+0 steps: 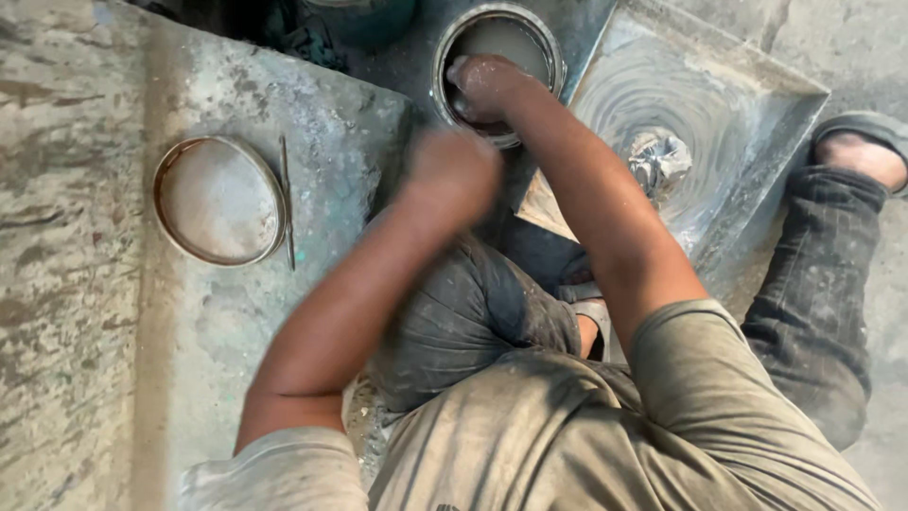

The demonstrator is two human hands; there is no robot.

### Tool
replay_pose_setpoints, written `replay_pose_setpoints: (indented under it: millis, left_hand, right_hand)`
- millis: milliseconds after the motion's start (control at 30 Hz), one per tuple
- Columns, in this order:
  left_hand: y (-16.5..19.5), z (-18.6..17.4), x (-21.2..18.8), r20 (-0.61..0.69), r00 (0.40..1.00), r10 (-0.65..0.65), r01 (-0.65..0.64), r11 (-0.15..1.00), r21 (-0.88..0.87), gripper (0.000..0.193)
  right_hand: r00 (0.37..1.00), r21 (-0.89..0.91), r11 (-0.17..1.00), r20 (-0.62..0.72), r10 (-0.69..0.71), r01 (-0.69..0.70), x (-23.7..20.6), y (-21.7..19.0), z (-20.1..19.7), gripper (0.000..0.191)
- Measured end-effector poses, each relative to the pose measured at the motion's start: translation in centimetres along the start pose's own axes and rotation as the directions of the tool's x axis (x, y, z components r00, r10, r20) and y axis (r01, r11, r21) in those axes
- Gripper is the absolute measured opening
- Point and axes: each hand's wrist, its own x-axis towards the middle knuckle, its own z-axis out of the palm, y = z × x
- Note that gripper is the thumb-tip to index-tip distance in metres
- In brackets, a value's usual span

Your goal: The person sits on the floor and mixes a white powder with water in a metal tray using their hands and a trowel. They pour water from a bucket into the tray and continue mixing until a paste forms.

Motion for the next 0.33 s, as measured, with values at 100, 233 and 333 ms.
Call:
replay_pose_setpoints:
  millis: [100,233,333]
  left_hand:
    - [-4.9,-3.2,2.5,-0.058,0.98,-0.189,0.196,0.968,0.155,0.07]
    - [-5.4,-1.9,6.0,0.105,0.97,-0.22,0.2,0.965,0.168,0.114]
    - [-5.5,1.6,6.4,0.07,0.975,-0.21,0.2,0.972,0.123,0.112]
  right_hand:
    - [0.989,0.161,0.98,0.11,0.101,-0.118,-0.7,-0.6,1.4,0.039]
    - [0.871,0.094,0.924,0.379,0.312,-0.371,0.3,-1.1,1.8,0.036]
    - [0.898,0.078,0.952,0.362,0.249,-0.295,2.1,1.0,1.5,0.037]
